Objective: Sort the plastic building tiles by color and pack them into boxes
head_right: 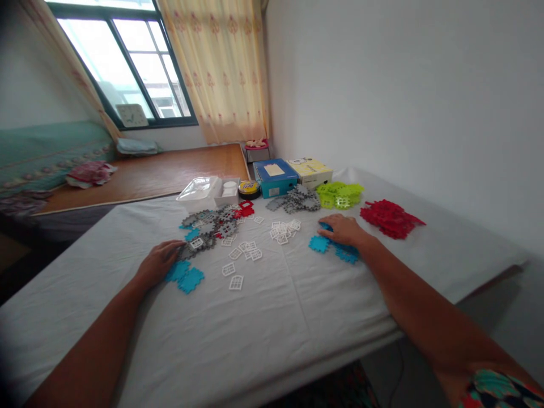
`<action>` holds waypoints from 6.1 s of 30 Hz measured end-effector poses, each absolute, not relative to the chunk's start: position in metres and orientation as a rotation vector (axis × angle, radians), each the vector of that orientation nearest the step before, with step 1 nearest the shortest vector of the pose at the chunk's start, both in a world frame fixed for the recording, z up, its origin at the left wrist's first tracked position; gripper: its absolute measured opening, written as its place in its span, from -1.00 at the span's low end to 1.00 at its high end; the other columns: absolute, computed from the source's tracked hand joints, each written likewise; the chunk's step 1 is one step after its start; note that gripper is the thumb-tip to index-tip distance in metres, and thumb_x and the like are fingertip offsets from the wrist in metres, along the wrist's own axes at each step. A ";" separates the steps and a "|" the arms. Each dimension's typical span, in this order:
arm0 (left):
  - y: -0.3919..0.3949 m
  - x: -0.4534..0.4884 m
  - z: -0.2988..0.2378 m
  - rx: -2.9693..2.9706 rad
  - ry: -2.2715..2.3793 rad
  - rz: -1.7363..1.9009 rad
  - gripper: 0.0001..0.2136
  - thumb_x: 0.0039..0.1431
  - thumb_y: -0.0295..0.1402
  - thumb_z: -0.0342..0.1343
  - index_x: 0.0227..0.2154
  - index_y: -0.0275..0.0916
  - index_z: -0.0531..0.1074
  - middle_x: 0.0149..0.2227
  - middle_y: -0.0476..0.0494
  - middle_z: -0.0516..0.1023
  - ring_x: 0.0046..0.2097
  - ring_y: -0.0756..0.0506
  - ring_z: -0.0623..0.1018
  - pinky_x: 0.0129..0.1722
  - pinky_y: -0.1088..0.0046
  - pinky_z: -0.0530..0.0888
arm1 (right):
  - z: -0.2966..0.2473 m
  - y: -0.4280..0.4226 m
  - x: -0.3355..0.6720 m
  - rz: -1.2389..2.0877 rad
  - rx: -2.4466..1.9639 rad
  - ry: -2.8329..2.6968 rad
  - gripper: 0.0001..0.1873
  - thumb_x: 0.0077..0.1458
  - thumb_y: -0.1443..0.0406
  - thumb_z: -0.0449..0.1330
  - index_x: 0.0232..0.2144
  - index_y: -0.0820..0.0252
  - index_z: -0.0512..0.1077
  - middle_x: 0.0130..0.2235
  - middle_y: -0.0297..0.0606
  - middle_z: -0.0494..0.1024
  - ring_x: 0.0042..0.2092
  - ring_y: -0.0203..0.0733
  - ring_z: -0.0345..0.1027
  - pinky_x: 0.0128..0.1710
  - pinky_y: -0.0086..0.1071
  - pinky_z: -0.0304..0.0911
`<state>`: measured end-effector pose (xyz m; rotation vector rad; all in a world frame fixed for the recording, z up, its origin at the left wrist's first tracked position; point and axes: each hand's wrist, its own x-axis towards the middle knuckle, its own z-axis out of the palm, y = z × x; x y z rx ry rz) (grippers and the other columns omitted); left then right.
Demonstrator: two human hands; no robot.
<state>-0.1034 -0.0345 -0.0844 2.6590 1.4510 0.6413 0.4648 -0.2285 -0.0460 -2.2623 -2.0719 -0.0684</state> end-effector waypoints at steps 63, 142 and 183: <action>-0.049 -0.095 -0.076 2.588 1.470 0.648 -0.64 0.16 -0.37 -0.10 -0.06 -0.15 0.49 0.01 -0.12 0.51 0.06 -0.16 0.42 0.16 0.22 0.31 | -0.047 -0.142 0.298 -0.194 -1.749 -2.196 -0.56 0.27 0.26 -0.08 0.12 0.20 0.33 -0.01 -0.08 0.53 0.11 -0.06 0.23 0.15 -0.09 -0.05; -0.054 -0.092 -0.077 2.603 1.441 0.686 -0.67 0.20 -0.38 -0.09 -0.05 -0.16 0.49 0.00 -0.13 0.51 0.05 -0.13 0.43 0.14 0.23 0.33 | -0.045 -0.167 0.272 -0.131 -1.445 -2.234 -0.68 0.25 0.23 0.05 -0.01 0.12 0.46 -0.02 -0.14 0.51 0.02 -0.06 0.27 0.02 -0.21 0.19; -0.055 -0.092 -0.075 2.603 1.441 0.661 -0.65 0.20 -0.37 -0.09 -0.03 -0.15 0.48 0.02 -0.12 0.50 0.06 -0.13 0.42 0.15 0.24 0.32 | -0.048 -0.176 0.254 0.257 -1.419 -2.413 -0.71 0.11 0.20 0.23 -0.13 0.20 0.51 -0.12 -0.14 0.52 -0.07 -0.13 0.35 -0.05 -0.31 0.25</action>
